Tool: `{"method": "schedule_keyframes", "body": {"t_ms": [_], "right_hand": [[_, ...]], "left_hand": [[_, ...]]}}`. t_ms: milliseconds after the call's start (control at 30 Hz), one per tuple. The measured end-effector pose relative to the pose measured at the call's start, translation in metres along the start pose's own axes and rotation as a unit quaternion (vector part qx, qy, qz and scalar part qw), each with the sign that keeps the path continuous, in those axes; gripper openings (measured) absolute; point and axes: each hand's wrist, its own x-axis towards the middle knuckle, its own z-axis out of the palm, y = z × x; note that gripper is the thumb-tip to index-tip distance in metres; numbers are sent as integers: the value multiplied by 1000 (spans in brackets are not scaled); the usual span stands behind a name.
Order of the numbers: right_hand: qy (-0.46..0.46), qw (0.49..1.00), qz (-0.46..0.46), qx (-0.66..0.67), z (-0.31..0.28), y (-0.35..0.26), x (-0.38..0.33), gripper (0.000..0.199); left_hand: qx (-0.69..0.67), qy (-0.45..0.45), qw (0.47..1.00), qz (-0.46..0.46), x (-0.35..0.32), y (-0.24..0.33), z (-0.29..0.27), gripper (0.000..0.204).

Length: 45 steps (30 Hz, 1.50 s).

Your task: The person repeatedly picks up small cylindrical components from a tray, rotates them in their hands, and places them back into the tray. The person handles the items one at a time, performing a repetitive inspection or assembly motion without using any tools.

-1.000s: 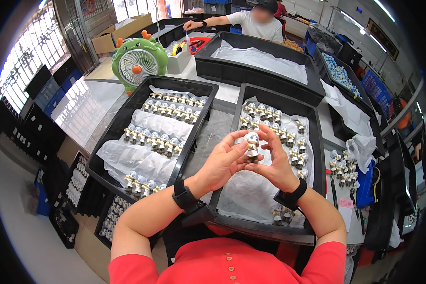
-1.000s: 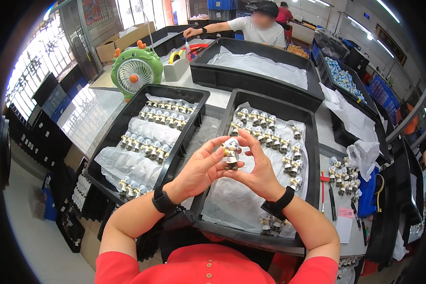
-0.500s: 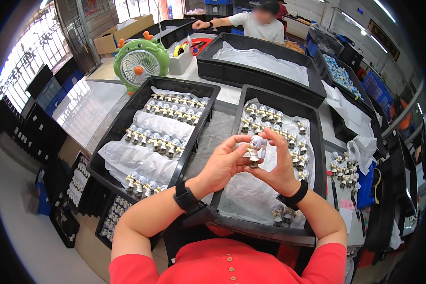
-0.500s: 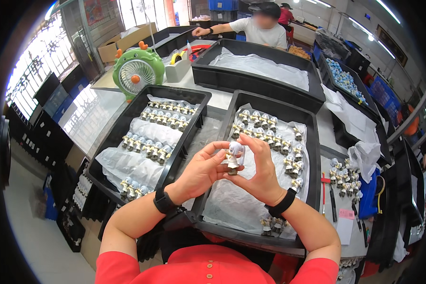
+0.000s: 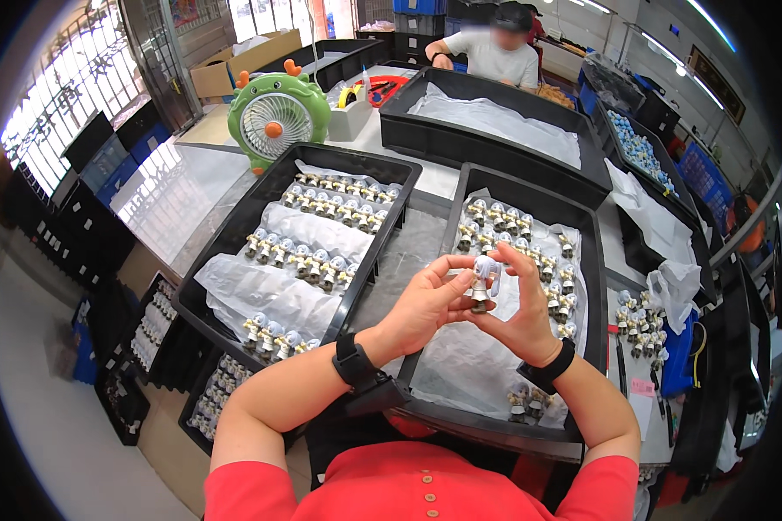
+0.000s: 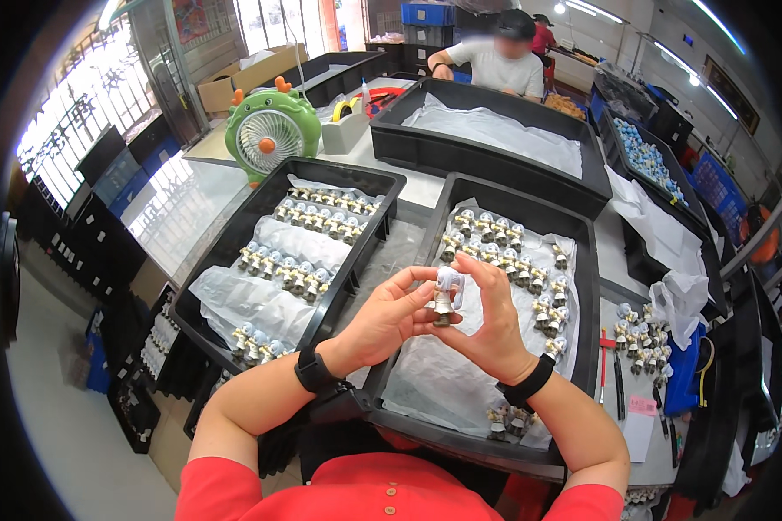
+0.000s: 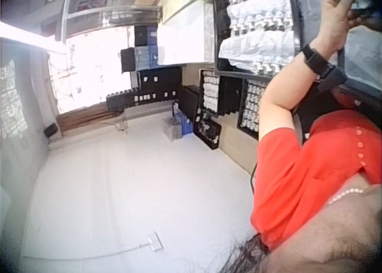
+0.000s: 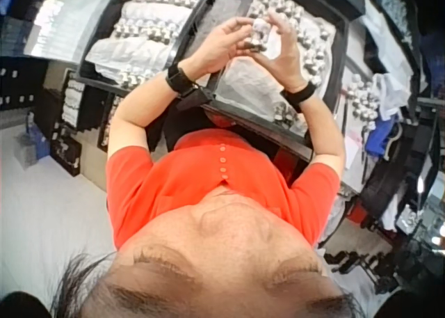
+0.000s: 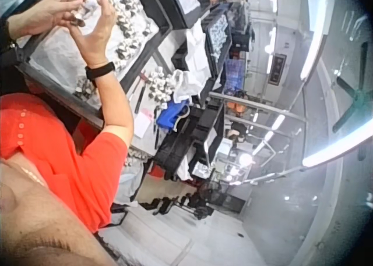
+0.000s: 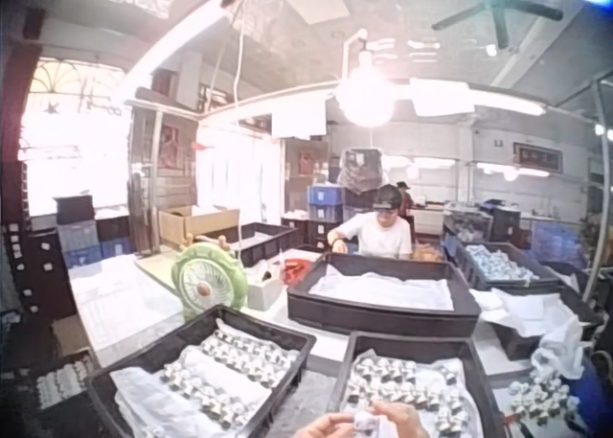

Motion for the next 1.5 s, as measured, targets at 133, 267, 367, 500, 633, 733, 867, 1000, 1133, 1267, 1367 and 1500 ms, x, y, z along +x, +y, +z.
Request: {"method": "schedule_keyframes", "body": {"t_ms": [133, 267, 367, 500, 633, 733, 867, 1000, 1133, 1267, 1367, 1500], "right_hand": [[-3, 1000, 7, 3, 0, 0, -1, 87], [-2, 1000, 4, 2, 0, -1, 0, 86], [0, 1000, 3, -1, 1, -1, 0, 85], [2, 1000, 3, 2, 1, -1, 1, 83], [6, 1000, -6, 5, 1, 0, 1, 82], [5, 1000, -5, 5, 2, 1, 0, 82], [1, 1000, -3, 1, 2, 1, 0, 81], [1, 1000, -1, 5, 3, 2, 0, 82], [5, 1000, -8, 5, 3, 4, 1, 83], [7, 1000, -16, 13, 6, 6, 5, 83], [9, 1000, -16, 10, 5, 8, 3, 83], [2, 1000, -6, 2, 3, 7, 3, 83]], "left_hand": [[2, 1, 1000, -2, 1, -1, 0, 36], [13, -7, 1000, -14, 1, -1, -2, 36], [13, -7, 1000, -12, 1, -2, -3, 36], [13, -13, 1000, -10, 1, -2, -4, 36], [22, -7, 1000, -10, 1, -2, -2, 36], [25, -8, 1000, -11, 3, -4, -4, 35], [15, -20, 1000, -9, 5, -7, -9, 34], [22, -15, 1000, -10, 7, -9, -11, 35], [26, -14, 999, -17, 9, -9, -11, 37], [47, -5, 999, -16, 4, -4, -8, 39], [46, -3, 999, -17, 5, -5, -7, 40], [45, -10, 999, -18, 6, -4, -6, 41]]}}
